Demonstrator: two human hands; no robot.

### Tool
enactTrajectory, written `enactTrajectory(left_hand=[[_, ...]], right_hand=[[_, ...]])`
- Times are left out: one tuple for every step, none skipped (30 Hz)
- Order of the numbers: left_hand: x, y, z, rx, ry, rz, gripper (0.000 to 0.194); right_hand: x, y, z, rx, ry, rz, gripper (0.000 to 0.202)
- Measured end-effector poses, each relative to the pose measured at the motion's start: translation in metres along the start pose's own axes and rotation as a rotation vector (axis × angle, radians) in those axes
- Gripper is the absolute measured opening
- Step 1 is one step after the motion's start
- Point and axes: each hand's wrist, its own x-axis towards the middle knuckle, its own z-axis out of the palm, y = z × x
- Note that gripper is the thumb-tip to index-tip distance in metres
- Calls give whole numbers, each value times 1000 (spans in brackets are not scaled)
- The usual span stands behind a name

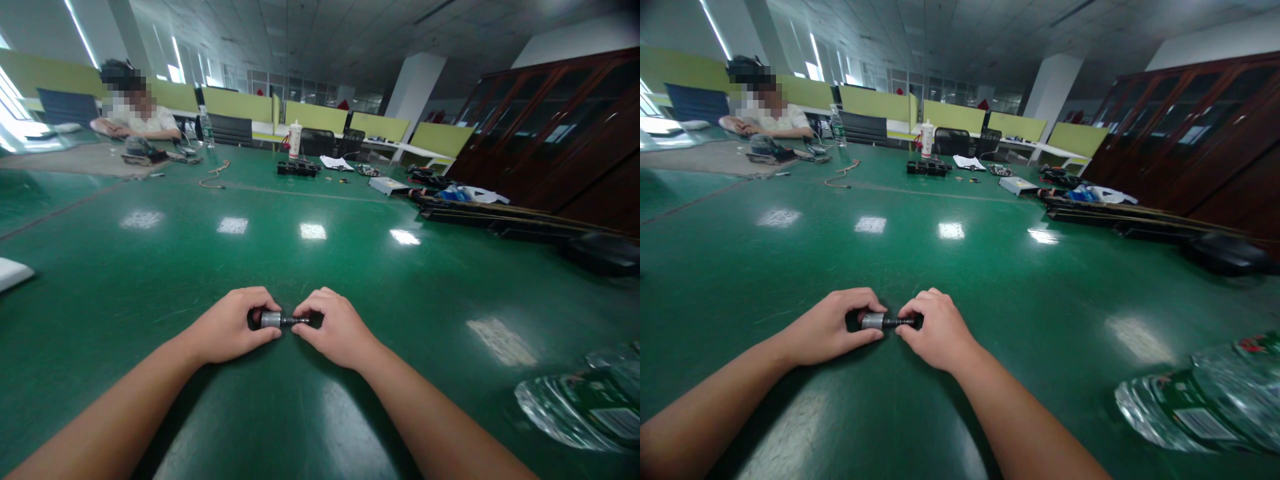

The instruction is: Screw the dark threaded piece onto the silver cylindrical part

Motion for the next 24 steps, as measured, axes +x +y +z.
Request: enactTrajectory(left_hand=[[0,0,0,3,1,-3,19],[0,0,0,4,-1,-6,19],[0,0,0,5,-2,-8,19],[0,0,0,6,-3,-10,19],[0,0,-1,5,-5,-12,19],[0,-1,-1,6,-6,-13,19],[0,-1,-1,7,-7,-14,20],[0,-2,-1,8,-6,-13,20],[0,-2,-1,9,-3,-12,20],[0,-3,-1,11,-1,-11,20],[0,-4,-2,14,2,-11,19],[0,-5,-2,15,5,-11,19],[0,-5,-2,15,7,-12,19],[0,-6,-2,15,10,-13,19],[0,-6,-2,14,12,-14,20],[0,-6,-3,14,14,-15,20],[0,-7,-3,14,15,-15,20],[0,-7,-3,16,16,-15,21],[1,-7,-3,18,15,-14,21],[1,-6,-3,18,13,-17,20],[1,-6,-3,20,20,-14,20],[1,-6,-3,17,14,-13,20],[1,-6,-3,18,14,-14,20],[0,-6,-3,18,14,-17,20]], right_hand=[[0,0,0,-5,3,5,9],[0,0,-1,-9,4,8,9],[0,0,-1,-10,4,10,9],[0,0,-1,-11,3,13,9],[1,0,-1,-10,3,15,9],[1,0,-2,-7,2,16,9],[1,0,-2,-6,2,18,8],[1,0,-3,-5,3,21,8],[0,0,-3,-5,5,24,8],[0,0,-3,-6,7,27,8],[0,0,-4,-7,11,32,9],[0,0,-4,-9,14,37,9],[0,1,-4,-10,16,41,9],[0,1,-4,-11,19,43,9],[0,2,-5,-12,21,45,9],[0,3,-5,-13,22,47,9],[0,3,-5,-14,23,47,8],[0,4,-5,-15,24,48,8],[0,4,-5,-17,24,50,8],[0,4,-5,-19,23,51,8],[0,4,-5,-22,20,53,8],[0,4,-5,-24,18,54,8],[1,4,-5,-26,16,55,8],[1,4,-5,-29,16,57,8]])
